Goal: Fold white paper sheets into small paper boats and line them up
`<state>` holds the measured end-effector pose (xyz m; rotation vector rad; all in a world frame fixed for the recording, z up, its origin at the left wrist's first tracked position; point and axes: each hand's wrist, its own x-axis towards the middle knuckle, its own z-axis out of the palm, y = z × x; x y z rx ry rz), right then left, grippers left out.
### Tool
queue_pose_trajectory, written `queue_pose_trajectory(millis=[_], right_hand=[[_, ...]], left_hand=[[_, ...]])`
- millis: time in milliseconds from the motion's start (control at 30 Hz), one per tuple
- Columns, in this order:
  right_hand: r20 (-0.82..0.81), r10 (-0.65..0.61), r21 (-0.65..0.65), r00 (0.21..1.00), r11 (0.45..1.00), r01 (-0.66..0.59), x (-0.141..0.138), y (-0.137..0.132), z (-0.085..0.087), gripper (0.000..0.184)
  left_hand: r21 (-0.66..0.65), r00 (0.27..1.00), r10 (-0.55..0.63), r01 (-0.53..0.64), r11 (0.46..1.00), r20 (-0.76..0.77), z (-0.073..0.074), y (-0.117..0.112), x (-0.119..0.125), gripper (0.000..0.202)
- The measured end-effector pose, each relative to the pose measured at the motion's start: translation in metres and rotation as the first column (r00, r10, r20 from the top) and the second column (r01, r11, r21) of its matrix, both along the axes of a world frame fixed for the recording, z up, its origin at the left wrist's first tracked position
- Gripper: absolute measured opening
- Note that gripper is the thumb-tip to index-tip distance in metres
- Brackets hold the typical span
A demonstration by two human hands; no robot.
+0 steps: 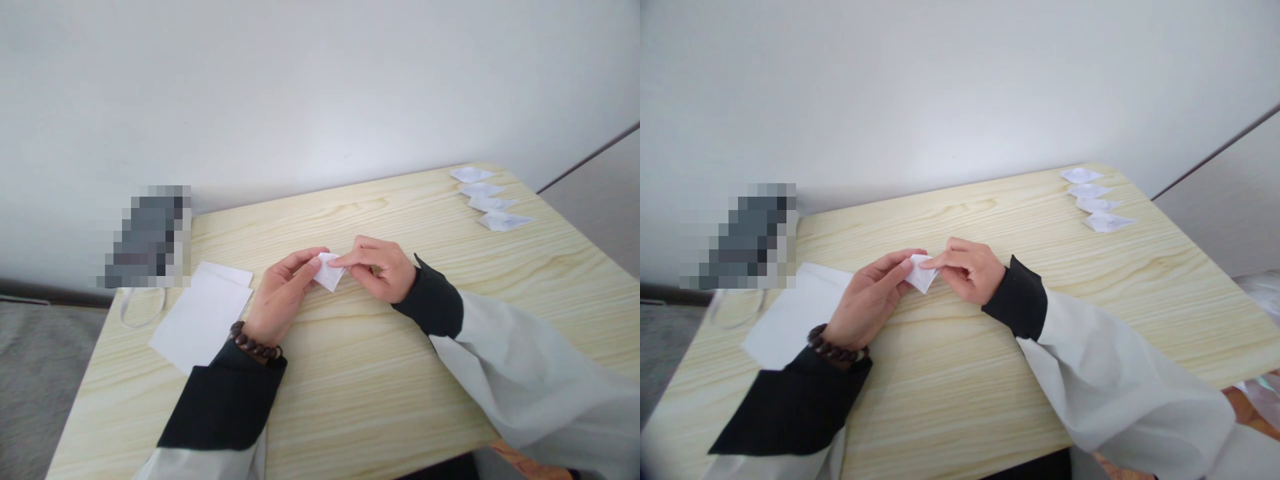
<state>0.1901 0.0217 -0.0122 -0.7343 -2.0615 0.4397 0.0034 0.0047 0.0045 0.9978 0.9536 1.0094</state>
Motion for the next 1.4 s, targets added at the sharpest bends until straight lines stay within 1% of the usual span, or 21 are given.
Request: queue_pose_trajectory(millis=[67,167,233,367,533,767,933,1033,1200,1267,1333,1400], right_hand=[[0.017,-0.038,-0.032,0.999,0.999,0.038,-0.0005,-0.0015,0.0013,0.025],[0.02,-0.107,-0.138,0.994,0.984,0.109,-0.0011,-0.0042,0.0024,0.027],[0.009,-0.115,-0.186,0.993,0.976,0.115,-0.0011,-0.0055,0.0021,0.027],[0.018,-0.096,-0.196,0.995,0.976,0.098,0.0,-0.0059,0.0009,0.022],[0.028,-0.09,-0.179,0.996,0.979,0.094,0.0018,-0.0054,0.0017,0.02],[0.02,-0.09,-0.192,0.996,0.977,0.092,0.0018,-0.0065,0.0045,0.018],[-0.011,-0.111,-0.157,0.994,0.982,0.108,0.0007,-0.0074,0.0054,0.02],[-0.005,-0.134,-0.132,0.991,0.982,0.132,0.0004,-0.0074,0.0045,0.017],[0.062,-0.175,-0.024,0.983,0.984,0.177,-0.0009,-0.0073,0.003,0.016],[0.061,-0.185,-0.016,0.981,0.982,0.187,-0.0015,-0.0076,0.0029,0.016],[0.031,-0.182,-0.077,0.983,0.98,0.184,-0.0016,-0.008,0.0026,0.015],[-0.007,-0.16,-0.207,0.987,0.966,0.155,-0.0014,-0.0085,0.0021,0.015]], left_hand=[[0.008,1.0,0.006,-0.006,1.0,-0.005,-0.0003,0.0003,-0.0002,0.022],[0.023,0.999,0.01,-0.009,1.0,-0.035,-0.0007,0.0005,-0.0005,0.022],[0.03,0.999,0.002,-0.001,1.0,-0.042,-0.001,0.0007,-0.0007,0.024],[0.027,0.999,-0.004,0.005,1.0,-0.051,-0.0012,0.0009,-0.0008,0.025],[0.02,0.997,-0.013,0.015,1.0,-0.071,0.0007,0.0,-0.001,0.022],[0.019,0.997,-0.012,0.013,1.0,-0.071,0.0014,0.0002,-0.0015,0.019],[0.037,0.997,-0.011,0.014,0.999,-0.075,-0.0009,0.002,-0.0021,0.021],[0.037,0.994,0.003,0.001,0.999,-0.106,-0.0016,0.0021,-0.0018,0.023],[0.068,0.984,0.063,-0.052,0.996,-0.165,-0.0029,0.0009,-0.0006,0.025],[0.093,0.98,0.085,-0.069,0.993,-0.179,-0.0034,0.0005,-0.0004,0.023],[0.115,0.974,0.099,-0.077,0.99,-0.204,-0.0038,0.0002,-0.0004,0.023],[0.128,0.968,0.106,-0.078,0.989,-0.23,-0.0041,0.0001,-0.0004,0.025]])
